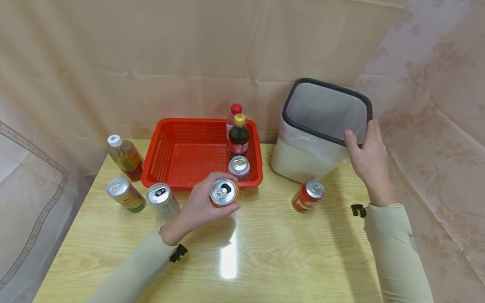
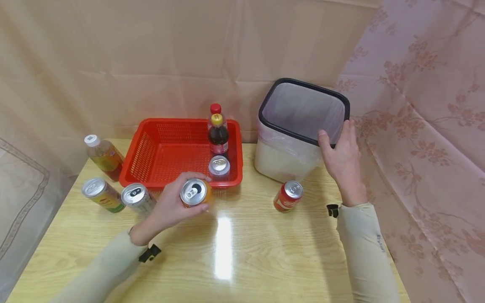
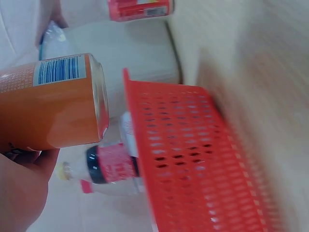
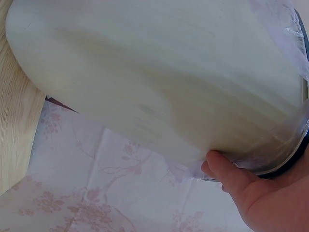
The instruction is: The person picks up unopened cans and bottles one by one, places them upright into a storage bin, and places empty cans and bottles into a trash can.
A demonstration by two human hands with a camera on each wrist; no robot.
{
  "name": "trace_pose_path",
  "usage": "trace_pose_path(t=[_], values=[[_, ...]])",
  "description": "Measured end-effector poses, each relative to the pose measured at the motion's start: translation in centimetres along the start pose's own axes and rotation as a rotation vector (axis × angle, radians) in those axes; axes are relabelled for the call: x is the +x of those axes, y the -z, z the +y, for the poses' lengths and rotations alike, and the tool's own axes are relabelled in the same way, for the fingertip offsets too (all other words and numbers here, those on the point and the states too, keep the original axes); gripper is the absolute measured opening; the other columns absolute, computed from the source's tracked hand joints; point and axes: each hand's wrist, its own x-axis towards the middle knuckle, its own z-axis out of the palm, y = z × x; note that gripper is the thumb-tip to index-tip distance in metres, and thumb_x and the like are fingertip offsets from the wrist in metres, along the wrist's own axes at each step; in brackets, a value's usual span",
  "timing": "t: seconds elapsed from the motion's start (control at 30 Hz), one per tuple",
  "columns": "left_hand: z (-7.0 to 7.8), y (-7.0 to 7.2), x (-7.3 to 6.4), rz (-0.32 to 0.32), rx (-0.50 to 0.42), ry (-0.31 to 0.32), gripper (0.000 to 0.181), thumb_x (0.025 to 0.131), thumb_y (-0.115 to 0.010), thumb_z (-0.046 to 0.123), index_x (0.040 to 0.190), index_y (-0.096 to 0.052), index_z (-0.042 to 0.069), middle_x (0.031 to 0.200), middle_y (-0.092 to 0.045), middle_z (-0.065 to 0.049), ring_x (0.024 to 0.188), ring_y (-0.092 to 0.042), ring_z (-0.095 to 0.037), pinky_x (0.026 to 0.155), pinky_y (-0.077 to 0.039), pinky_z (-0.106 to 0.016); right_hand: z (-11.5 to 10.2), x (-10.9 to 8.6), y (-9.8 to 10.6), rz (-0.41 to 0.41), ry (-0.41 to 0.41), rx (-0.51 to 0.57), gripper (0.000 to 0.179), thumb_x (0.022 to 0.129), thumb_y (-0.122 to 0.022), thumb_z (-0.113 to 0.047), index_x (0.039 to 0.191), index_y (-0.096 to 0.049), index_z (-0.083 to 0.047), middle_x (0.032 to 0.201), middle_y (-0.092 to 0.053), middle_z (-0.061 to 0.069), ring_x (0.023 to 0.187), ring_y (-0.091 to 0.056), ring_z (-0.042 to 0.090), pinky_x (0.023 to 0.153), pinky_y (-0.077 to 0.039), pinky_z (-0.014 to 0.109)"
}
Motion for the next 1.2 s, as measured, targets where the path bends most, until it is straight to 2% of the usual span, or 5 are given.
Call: trace_pose_path(t=[0.13,0.37,0.67,0.93,1.2], values=[[1.1,-0.2,1.2,0.004,-0.033,-0.029,0.061,0.078,-0.091,0.011,0.129,-0.058,0.012,0.123,-0.07,-0.003,0.108,-0.066,-0.017,0.092,-0.056,-0.039,-0.1,0.0,0.0,0.004,0.005,0.0,0.087,0.105,-0.035,-0.054,0.164,-0.005,0.002,0.171,-0.001,0.022,0.157,-0.006,0.042,0.126,-0.008,0.055],[2.9,-0.6,3.5,0.082,-0.039,-0.116,0.062,0.076,-0.092,0.012,0.128,-0.057,0.01,0.122,-0.071,-0.005,0.107,-0.065,-0.017,0.09,-0.055,-0.037,0.0,-0.1,0.0,-0.006,0.0,0.009,0.086,0.105,-0.036,-0.053,0.164,-0.004,0.001,0.171,0.001,0.02,0.157,-0.004,0.04,0.126,-0.007,0.055],[5.4,-1.9,6.7,0.112,-0.19,-0.245,0.06,0.076,-0.088,0.008,0.127,-0.056,0.004,0.123,-0.07,-0.01,0.108,-0.064,-0.021,0.089,-0.054,-0.036,-0.2,-0.1,0.0,-0.007,-0.003,0.005,0.086,0.105,-0.035,-0.053,0.164,-0.004,0.001,0.171,0.001,0.02,0.157,-0.004,0.04,0.126,-0.007,0.055],[7.0,-3.9,10.0,0.119,-0.27,-0.349,0.061,0.077,-0.086,0.002,0.128,-0.054,0.001,0.126,-0.068,-0.013,0.111,-0.062,-0.022,0.09,-0.055,-0.037,0.0,-0.1,0.0,-0.021,-0.015,0.002,0.086,0.105,-0.035,-0.054,0.164,-0.003,0.0,0.172,0.002,0.018,0.157,-0.003,0.039,0.126,-0.006,0.055],[7.9,-5.8,14.0,0.065,-0.337,-0.491,0.061,0.078,-0.084,-0.002,0.13,-0.052,0.0,0.13,-0.062,-0.02,0.118,-0.059,-0.019,0.098,-0.052,-0.037,0.0,-0.1,0.1,-0.029,-0.014,-0.002,0.087,0.105,-0.035,-0.055,0.164,-0.002,0.0,0.172,0.004,0.018,0.157,-0.002,0.04,0.125,-0.005,0.057]])
